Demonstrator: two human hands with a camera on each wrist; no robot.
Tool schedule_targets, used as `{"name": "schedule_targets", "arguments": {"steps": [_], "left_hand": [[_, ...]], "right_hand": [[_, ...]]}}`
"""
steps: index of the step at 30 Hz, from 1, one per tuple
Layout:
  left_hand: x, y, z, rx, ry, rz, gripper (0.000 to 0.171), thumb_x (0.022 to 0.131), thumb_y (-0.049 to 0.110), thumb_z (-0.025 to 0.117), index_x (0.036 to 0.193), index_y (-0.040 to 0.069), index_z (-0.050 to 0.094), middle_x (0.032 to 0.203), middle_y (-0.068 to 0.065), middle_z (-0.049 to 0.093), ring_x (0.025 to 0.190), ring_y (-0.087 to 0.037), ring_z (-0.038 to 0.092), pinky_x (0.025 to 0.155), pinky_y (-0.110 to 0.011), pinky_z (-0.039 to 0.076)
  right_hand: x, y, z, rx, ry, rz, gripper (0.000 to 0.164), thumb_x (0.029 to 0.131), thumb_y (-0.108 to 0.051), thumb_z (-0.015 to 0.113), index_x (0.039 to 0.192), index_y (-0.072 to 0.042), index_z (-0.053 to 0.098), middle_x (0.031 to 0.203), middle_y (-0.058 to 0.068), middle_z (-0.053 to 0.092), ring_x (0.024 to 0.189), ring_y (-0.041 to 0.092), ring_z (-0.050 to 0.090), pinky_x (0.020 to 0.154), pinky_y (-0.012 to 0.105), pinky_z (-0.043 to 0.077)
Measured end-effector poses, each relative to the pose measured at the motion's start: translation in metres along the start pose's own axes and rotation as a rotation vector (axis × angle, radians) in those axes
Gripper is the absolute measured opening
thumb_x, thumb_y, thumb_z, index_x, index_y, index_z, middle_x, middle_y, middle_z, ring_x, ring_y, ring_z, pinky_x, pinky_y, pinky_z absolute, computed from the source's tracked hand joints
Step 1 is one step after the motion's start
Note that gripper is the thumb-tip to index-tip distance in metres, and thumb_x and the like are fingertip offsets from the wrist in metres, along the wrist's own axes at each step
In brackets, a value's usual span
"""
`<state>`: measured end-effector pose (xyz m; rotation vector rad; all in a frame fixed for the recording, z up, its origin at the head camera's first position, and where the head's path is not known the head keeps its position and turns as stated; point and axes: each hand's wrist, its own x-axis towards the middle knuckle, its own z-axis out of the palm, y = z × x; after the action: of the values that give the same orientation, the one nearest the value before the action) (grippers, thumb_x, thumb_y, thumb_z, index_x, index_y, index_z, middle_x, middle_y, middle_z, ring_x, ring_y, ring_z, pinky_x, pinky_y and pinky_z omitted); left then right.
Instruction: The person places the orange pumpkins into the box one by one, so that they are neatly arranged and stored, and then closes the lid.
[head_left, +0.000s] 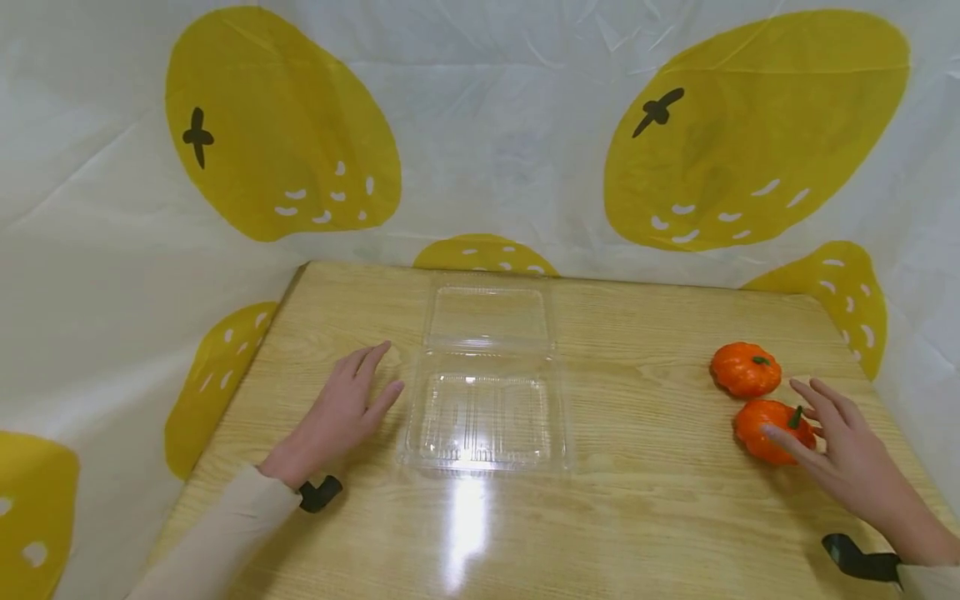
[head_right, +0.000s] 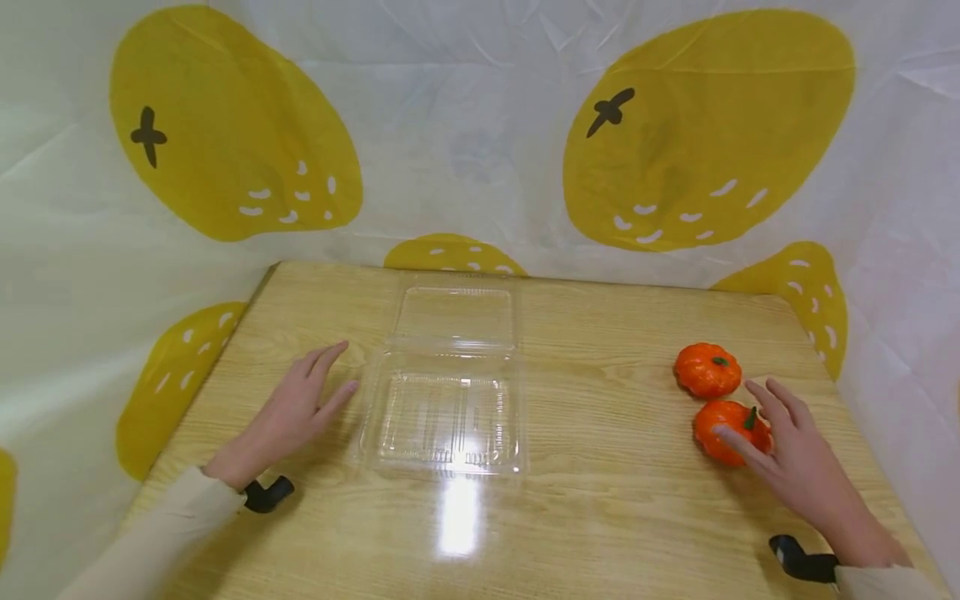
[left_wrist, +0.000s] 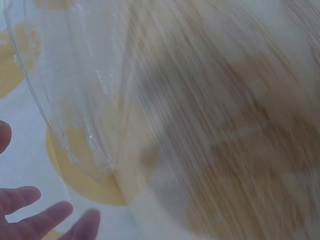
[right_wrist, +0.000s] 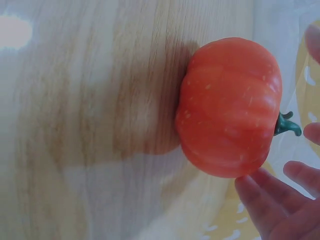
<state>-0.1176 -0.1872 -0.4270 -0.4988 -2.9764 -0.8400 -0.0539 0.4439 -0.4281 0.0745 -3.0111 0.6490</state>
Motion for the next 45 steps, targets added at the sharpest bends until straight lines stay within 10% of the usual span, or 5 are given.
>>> {"name": "schedule_targets", "arguments": {"steps": [5, 18, 21, 25, 45], "left_hand": [[0.002, 0.004, 0.005, -0.172, -0.017, -0.047, 0.069, 0.108, 0.049, 0.048, 0.161, 0.009, 0.030, 0.152, -0.020, 0.050, 0.132, -0.037, 0.058, 0.106, -0.057, 0.053], [0.004, 0.006, 0.014, -0.480, -0.087, -0.176, 0.057, 0.109, 0.032, 0.051, 0.158, 0.006, 0.036, 0.141, -0.019, 0.062, 0.119, -0.033, 0.068, 0.097, -0.046, 0.061], [0.004, 0.005, 0.015, -0.590, -0.135, -0.229, 0.057, 0.110, 0.030, 0.050, 0.158, 0.005, 0.035, 0.142, -0.022, 0.060, 0.114, -0.032, 0.071, 0.093, -0.041, 0.063], [0.004, 0.003, 0.016, -0.736, -0.178, -0.294, 0.058, 0.109, 0.030, 0.051, 0.158, 0.004, 0.034, 0.141, -0.025, 0.058, 0.111, -0.029, 0.071, 0.093, -0.037, 0.063], [0.011, 0.001, 0.026, -1.003, -0.259, -0.321, 0.059, 0.104, 0.013, 0.059, 0.157, 0.002, 0.036, 0.132, -0.025, 0.057, 0.100, -0.014, 0.067, 0.087, -0.029, 0.062]], "right_hand": [[-0.004, 0.000, -0.001, 0.026, 0.005, 0.039, 0.096, 0.089, -0.031, 0.082, 0.158, 0.006, 0.027, 0.150, 0.049, 0.026, 0.106, 0.066, 0.054, 0.060, 0.014, 0.053], [-0.009, 0.006, 0.006, 0.081, -0.034, 0.071, 0.105, 0.081, -0.032, 0.090, 0.158, 0.006, 0.029, 0.143, 0.046, 0.042, 0.105, 0.058, 0.055, 0.063, -0.003, 0.039], [-0.010, 0.009, 0.009, 0.093, -0.044, 0.078, 0.103, 0.082, -0.034, 0.089, 0.158, 0.005, 0.031, 0.143, 0.045, 0.044, 0.095, 0.008, 0.065, 0.065, -0.004, 0.039], [-0.011, 0.010, 0.013, 0.122, -0.034, 0.079, 0.101, 0.081, -0.032, 0.089, 0.156, 0.006, 0.033, 0.140, 0.045, 0.047, 0.095, -0.035, 0.026, 0.065, -0.004, 0.039], [-0.016, 0.012, 0.019, 0.188, -0.021, 0.147, 0.080, 0.086, -0.030, 0.085, 0.147, 0.005, 0.046, 0.140, 0.041, 0.049, 0.089, -0.034, 0.035, 0.064, -0.003, 0.042]]}}
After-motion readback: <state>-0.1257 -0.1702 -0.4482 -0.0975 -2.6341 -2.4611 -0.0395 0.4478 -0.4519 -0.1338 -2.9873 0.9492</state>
